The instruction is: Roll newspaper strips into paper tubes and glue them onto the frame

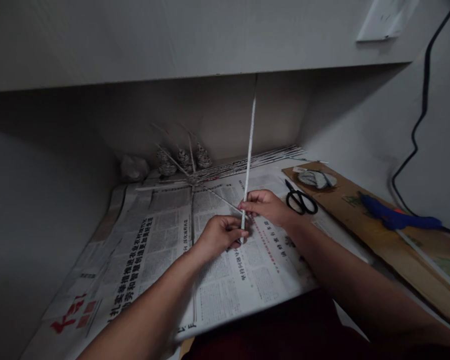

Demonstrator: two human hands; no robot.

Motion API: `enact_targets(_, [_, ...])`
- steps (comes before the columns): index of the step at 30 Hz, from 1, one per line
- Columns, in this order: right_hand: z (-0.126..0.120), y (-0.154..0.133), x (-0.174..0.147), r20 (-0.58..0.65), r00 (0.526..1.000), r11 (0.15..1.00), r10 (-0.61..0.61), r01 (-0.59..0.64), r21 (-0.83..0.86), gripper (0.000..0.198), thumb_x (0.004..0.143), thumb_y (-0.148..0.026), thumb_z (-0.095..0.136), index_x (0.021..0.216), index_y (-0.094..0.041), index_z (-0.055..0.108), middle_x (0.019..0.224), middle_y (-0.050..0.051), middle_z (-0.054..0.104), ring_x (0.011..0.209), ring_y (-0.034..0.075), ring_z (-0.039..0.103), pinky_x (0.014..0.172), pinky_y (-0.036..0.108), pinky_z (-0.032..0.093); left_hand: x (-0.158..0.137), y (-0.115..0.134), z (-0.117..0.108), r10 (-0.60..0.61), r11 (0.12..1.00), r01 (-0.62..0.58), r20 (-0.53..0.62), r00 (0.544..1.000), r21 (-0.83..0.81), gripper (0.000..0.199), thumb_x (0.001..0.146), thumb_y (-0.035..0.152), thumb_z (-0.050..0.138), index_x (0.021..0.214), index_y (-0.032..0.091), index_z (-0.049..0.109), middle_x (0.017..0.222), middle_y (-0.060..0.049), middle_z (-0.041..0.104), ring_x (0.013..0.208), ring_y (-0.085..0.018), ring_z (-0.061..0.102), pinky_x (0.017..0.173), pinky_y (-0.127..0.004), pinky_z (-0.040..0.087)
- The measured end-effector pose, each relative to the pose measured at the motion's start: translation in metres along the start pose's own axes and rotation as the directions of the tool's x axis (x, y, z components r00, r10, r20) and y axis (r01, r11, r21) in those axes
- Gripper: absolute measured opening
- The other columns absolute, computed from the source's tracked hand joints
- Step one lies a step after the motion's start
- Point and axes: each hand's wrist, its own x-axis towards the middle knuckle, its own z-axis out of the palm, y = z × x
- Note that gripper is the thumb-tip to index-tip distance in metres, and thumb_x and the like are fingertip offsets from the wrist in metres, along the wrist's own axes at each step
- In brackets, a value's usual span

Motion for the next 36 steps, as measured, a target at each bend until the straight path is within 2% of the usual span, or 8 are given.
enact_targets(3, [0.0,-0.002,-0.002,-0.105,0.994,1.0,-0.007,0.006,-0.006,0.032,0.066,-0.042,0.075,0.066,-0.015,0.058,0.054,-0.004,0.052,0.048,0.006,0.044,0.045,0.02,0.032,0.0,0.002,-0.001,-0.012,1.0,0.012,-0.021,1.0,-0.006,0.03,0.066,0.03,0.073,0.09,0.011,0.069,0.073,-0.006,0.066,0.062,-0.012,0.059,0.056,-0.023,0.049])
enact_targets(9, [-0.003,0.0,-0.003,0.201,0.976,0.978,0.081,-0.117,0.174,0.034,0.076,-0.042,0.066,0.096,-0.014,0.068,0.066,0.001,0.06,0.057,0.008,0.053,0.048,0.019,0.034,0.0,0.002,-0.005,-0.032,0.997,0.035,0.049,0.998,-0.072,0.032,0.069,0.032,0.072,0.093,0.011,0.069,0.075,-0.007,0.066,0.061,-0.011,0.059,0.058,-0.023,0.048])
enact_targets(14, [-0.001,0.004,0.0,0.039,0.996,0.99,0.082,-0.086,0.113,0.027,0.066,-0.037,0.076,0.073,-0.013,0.066,0.055,-0.002,0.055,0.047,0.005,0.046,0.042,0.018,0.03,-0.001,0.004,-0.004,-0.043,0.996,0.048,0.066,0.997,-0.078,0.033,0.067,0.031,0.073,0.092,0.011,0.068,0.076,-0.007,0.065,0.064,-0.012,0.059,0.058,-0.025,0.049])
enact_targets(19, [0.001,0.004,0.0,0.041,0.997,0.996,0.065,-0.068,0.06,0.032,0.069,-0.042,0.072,0.078,-0.012,0.068,0.056,-0.002,0.057,0.046,0.006,0.045,0.042,0.019,0.031,-0.002,0.004,-0.003,-0.043,0.999,0.044,0.057,0.997,-0.017,0.032,0.068,0.03,0.072,0.093,0.011,0.068,0.076,-0.008,0.065,0.065,-0.014,0.059,0.056,-0.026,0.051])
enact_targets(24, [0.001,0.004,0.001,-0.164,0.986,0.999,0.033,-0.03,0.018,0.032,0.064,-0.042,0.076,0.063,-0.014,0.059,0.052,-0.004,0.051,0.045,0.005,0.043,0.043,0.019,0.032,-0.001,0.001,-0.005,0.019,0.998,-0.02,0.006,1.0,0.057,0.032,0.068,0.029,0.07,0.096,0.013,0.069,0.083,-0.009,0.067,0.067,-0.015,0.06,0.048,-0.023,0.05])
enact_targets(26, [0.0,0.003,0.0,-0.14,0.989,0.998,0.051,-0.045,0.05,0.032,0.068,-0.045,0.073,0.071,-0.014,0.063,0.054,-0.003,0.053,0.048,0.006,0.045,0.043,0.019,0.031,0.0,0.001,-0.007,0.032,0.997,-0.03,-0.021,0.999,0.065,0.034,0.068,0.028,0.071,0.099,0.014,0.068,0.086,-0.011,0.067,0.066,-0.015,0.061,0.045,-0.02,0.047])
enact_targets(30, [-0.003,0.001,-0.001,0.075,0.995,0.988,0.068,-0.078,0.133,0.036,0.073,-0.045,0.068,0.092,-0.014,0.067,0.063,0.0,0.058,0.053,0.007,0.05,0.043,0.018,0.033,0.0,0.004,-0.011,0.063,0.994,-0.06,-0.038,0.997,0.09,0.039,0.068,0.027,0.069,0.105,0.013,0.066,0.081,-0.01,0.067,0.062,-0.014,0.06,0.042,-0.019,0.043])
enact_targets(36, [0.005,0.01,0.006,-0.095,0.991,0.993,0.096,-0.089,0.077,0.035,0.065,-0.044,0.074,0.074,-0.014,0.06,0.051,-0.003,0.056,0.038,0.005,0.04,0.036,0.018,0.027,0.002,0.001,-0.022,0.194,0.93,-0.15,-0.103,0.976,0.334,0.031,0.07,0.022,0.066,0.099,0.015,0.069,0.079,-0.007,0.07,0.063,-0.014,0.06,0.055,-0.023,0.046])
